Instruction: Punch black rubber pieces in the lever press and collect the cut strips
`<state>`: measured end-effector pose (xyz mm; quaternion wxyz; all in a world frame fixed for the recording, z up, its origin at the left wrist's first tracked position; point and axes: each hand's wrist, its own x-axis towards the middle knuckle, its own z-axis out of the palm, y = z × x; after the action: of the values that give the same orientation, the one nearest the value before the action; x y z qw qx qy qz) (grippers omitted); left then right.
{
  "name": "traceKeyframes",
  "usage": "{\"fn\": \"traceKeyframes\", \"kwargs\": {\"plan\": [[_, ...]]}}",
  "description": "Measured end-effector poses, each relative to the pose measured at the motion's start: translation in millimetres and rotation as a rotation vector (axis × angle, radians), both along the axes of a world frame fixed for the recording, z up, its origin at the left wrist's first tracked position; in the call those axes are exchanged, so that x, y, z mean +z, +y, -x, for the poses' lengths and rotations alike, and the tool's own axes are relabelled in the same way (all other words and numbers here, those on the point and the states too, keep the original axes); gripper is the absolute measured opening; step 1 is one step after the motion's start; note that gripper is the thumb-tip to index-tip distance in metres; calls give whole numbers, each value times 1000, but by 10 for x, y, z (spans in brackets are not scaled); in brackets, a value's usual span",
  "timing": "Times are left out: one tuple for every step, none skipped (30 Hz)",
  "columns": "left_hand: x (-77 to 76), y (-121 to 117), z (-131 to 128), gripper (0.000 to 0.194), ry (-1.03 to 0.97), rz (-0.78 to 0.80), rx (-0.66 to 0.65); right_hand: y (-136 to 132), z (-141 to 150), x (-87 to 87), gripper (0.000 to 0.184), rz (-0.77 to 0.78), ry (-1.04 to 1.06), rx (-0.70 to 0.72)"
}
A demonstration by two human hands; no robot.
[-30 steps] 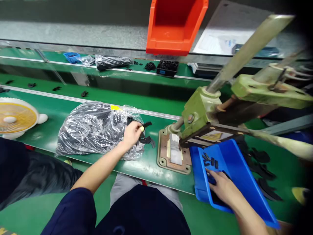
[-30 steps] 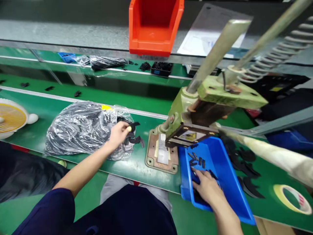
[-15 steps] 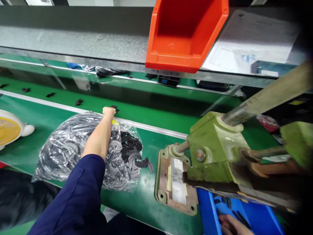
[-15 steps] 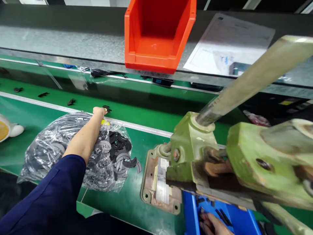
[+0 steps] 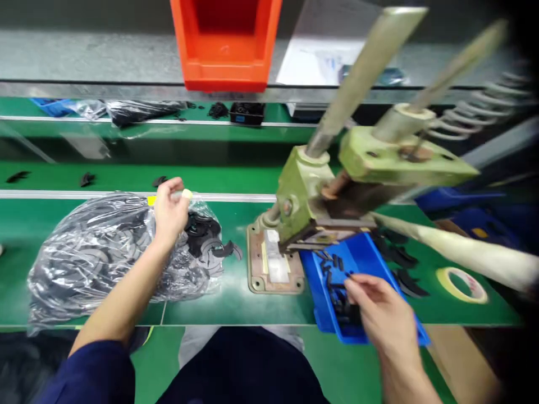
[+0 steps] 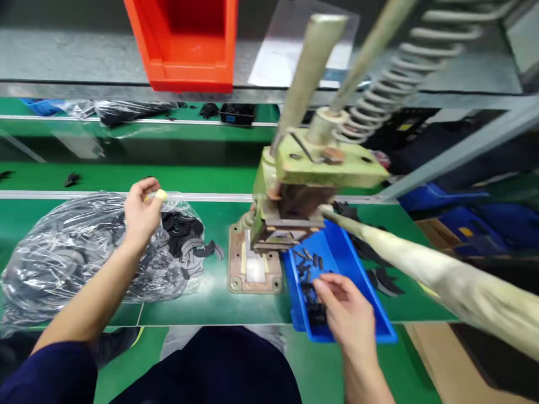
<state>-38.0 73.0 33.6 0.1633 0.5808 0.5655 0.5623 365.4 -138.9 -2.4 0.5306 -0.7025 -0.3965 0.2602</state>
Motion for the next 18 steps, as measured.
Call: {"fn": "traceKeyframes", "kwargs": {"plan": [[19,-338,-202,21,-12,14,-141,-27,158,17,32,-39,99,36],[24,-668,-396,17,-14,52,-322,-48,317,17,32,-58,149,65],[17,-973,-577,16,-21,88,-514,-63,472,4,33,-74,194,99],[-1,-1242,-740,20,-44,122,-666,-78,618,-16,33,-93,231,130],[-27,-1466,-883,24,-66,169,-771,-93,750,-39,31,-110,261,162],[-57,-1643,-1003,26,-96,203,-835,-113,866,-59,30,-129,283,195],[-88,-1776,-1098,26,-112,223,-866,-138,962,-74,28,-150,298,223],[-117,-1872,-1166,22,-120,226,-864,-167,1038,-82,27,-173,308,249],[-144,-1938,-1208,17,-121,213,-845,-200,1093,-84,26,-197,312,273],[-167,-1984,-1227,12,-117,192,-820,-235,1129,-81,25,-219,310,295],[-188,-2018,-1228,8,-113,173,-792,-269,1145,-76,23,-238,304,317],[-209,-2046,-1217,7,-116,166,-768,-301,1147,-69,22,-251,290,344],[-231,-2072,-1199,8,-135,182,-750,-330,1136,-63,20,-257,268,378],[-254,-2098,-1180,9,-170,225,-735,-355,1117,-59,19,-256,239,417],[-279,-2124,-1163,12,-218,286,-722,-376,1095,-57,18,-249,205,457],[-305,-2150,-1151,14,-276,356,-711,-393,1072,-60,17,-239,169,495],[-330,-2174,-1143,18,-336,425,-704,-407,1051,-67,17,-227,136,524],[-353,-2197,-1140,21,-389,482,-703,-417,1036,-78,16,-215,107,542]]}}
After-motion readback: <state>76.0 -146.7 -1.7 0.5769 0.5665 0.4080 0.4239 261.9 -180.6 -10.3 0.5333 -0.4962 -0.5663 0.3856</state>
